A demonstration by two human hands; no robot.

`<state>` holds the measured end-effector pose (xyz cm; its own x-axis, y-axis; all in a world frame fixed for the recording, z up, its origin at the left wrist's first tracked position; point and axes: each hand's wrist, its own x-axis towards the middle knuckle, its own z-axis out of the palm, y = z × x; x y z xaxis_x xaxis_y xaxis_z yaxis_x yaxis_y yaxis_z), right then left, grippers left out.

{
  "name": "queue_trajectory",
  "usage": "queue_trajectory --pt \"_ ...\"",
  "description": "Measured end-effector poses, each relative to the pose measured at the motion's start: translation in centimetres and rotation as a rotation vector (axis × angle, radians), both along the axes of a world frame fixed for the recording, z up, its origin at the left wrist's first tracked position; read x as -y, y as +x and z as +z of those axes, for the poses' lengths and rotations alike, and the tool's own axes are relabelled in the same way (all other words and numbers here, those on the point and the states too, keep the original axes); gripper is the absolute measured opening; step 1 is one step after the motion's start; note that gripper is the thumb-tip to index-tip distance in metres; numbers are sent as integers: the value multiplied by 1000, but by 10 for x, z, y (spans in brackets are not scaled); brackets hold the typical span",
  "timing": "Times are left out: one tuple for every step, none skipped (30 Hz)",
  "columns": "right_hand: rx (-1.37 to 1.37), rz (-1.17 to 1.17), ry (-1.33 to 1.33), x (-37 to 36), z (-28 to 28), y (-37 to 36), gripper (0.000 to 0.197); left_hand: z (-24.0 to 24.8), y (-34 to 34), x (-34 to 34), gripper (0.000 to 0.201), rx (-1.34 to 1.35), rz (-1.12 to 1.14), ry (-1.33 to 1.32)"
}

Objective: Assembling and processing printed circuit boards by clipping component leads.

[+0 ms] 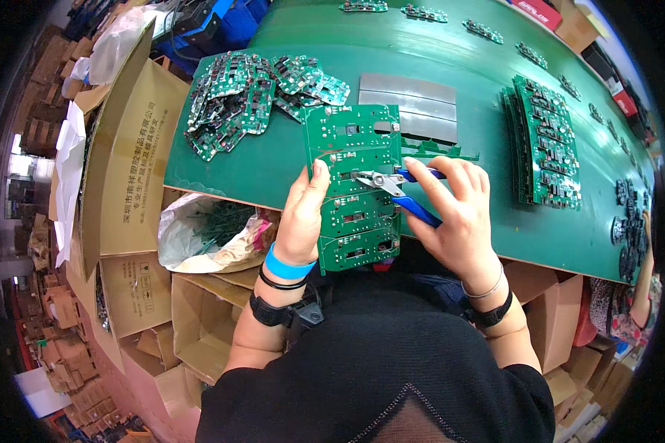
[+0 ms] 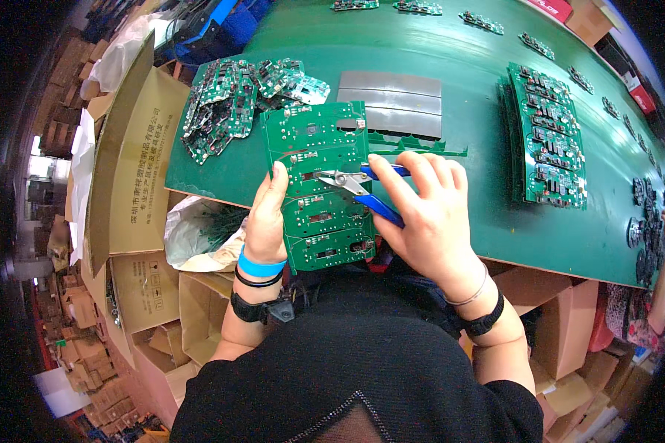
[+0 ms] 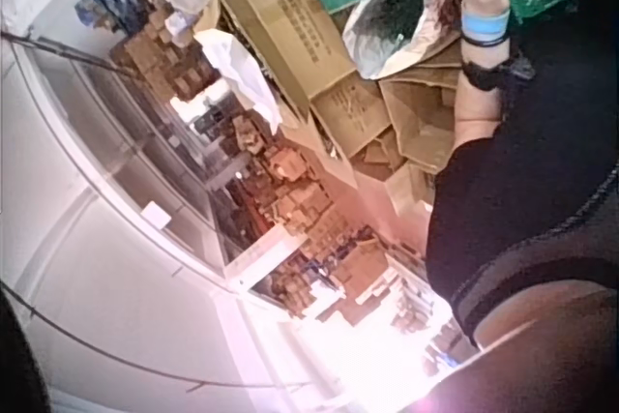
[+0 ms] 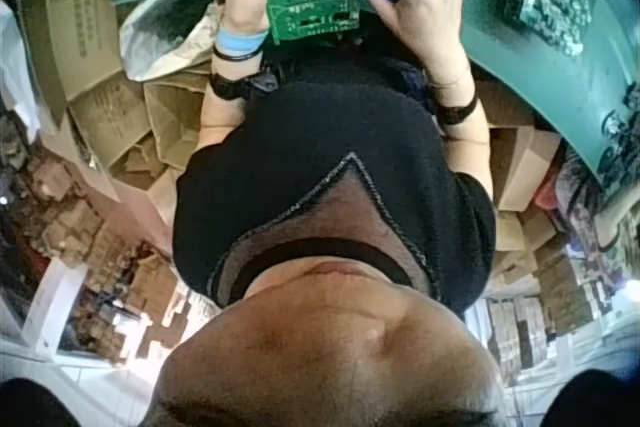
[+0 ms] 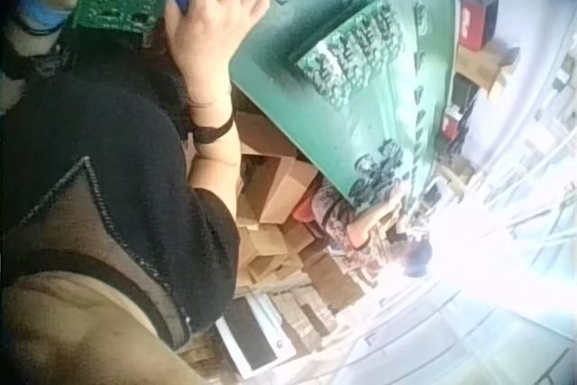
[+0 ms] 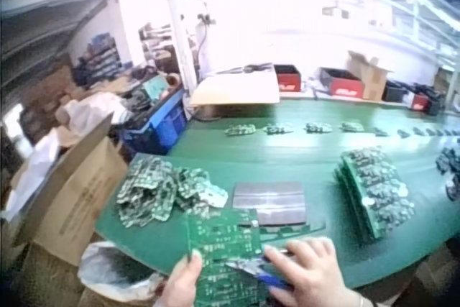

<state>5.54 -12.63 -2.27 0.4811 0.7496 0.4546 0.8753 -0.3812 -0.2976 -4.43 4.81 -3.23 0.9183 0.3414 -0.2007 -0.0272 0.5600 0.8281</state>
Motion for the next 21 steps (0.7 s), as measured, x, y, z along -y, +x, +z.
queue_trajectory --pt "0 0 -1 -1 0 0 61 0 1 1 43 0 0 -1" --pt "6 -9 -6 -1 1 -1 62 1 1 2 42 7 4 6" --pt "12 -17 -10 -1 1 -2 63 1 0 2 42 14 9 13" --pt "11 -15 -12 -1 1 -3 63 0 0 3 42 13 11 12" --pt "18 -19 -18 -1 1 -3 64 0 0 3 41 17 33 27" --pt "26 -24 -25 -1 2 -4 64 -1 0 3 40 22 55 41" --pt "26 -24 -26 -1 3 -4 64 -1 -1 3 40 22 55 40" --pt "25 -23 -30 0 4 -4 64 -2 -2 2 38 38 45 32" --pt "24 -23 -35 0 4 -4 64 -3 -2 1 36 54 35 24" --pt "24 -23 -36 0 4 -5 64 -6 -3 -1 36 55 34 22" --pt "31 -25 -38 0 5 -5 64 -8 -3 -2 36 42 40 63" --pt "38 -27 -40 0 5 -5 65 -10 -3 -2 36 28 46 105" --pt "37 -27 -39 1 6 -5 65 -7 -3 -1 36 28 46 106" --pt "47 -32 -46 1 6 -5 65 -4 -3 1 36 45 38 79" --pt "57 -36 -52 1 6 -6 65 -3 -4 2 36 62 31 53" --pt "56 -37 -52 1 4 -5 65 -4 -4 1 36 61 30 52" --pt "57 -35 -57 2 3 -5 64 -7 -4 0 36 44 43 118" --pt "57 -32 -61 2 3 -5 64 -8 -4 -1 36 27 56 183" --pt "57 -32 -61 2 3 -6 64 -7 -5 -1 36 27 57 184" --pt "47 -41 -53 1 4 -7 61 -6 -4 -1 36 27 54 126" --pt "37 -51 -44 1 5 -8 59 -5 -4 -1 36 27 51 68"
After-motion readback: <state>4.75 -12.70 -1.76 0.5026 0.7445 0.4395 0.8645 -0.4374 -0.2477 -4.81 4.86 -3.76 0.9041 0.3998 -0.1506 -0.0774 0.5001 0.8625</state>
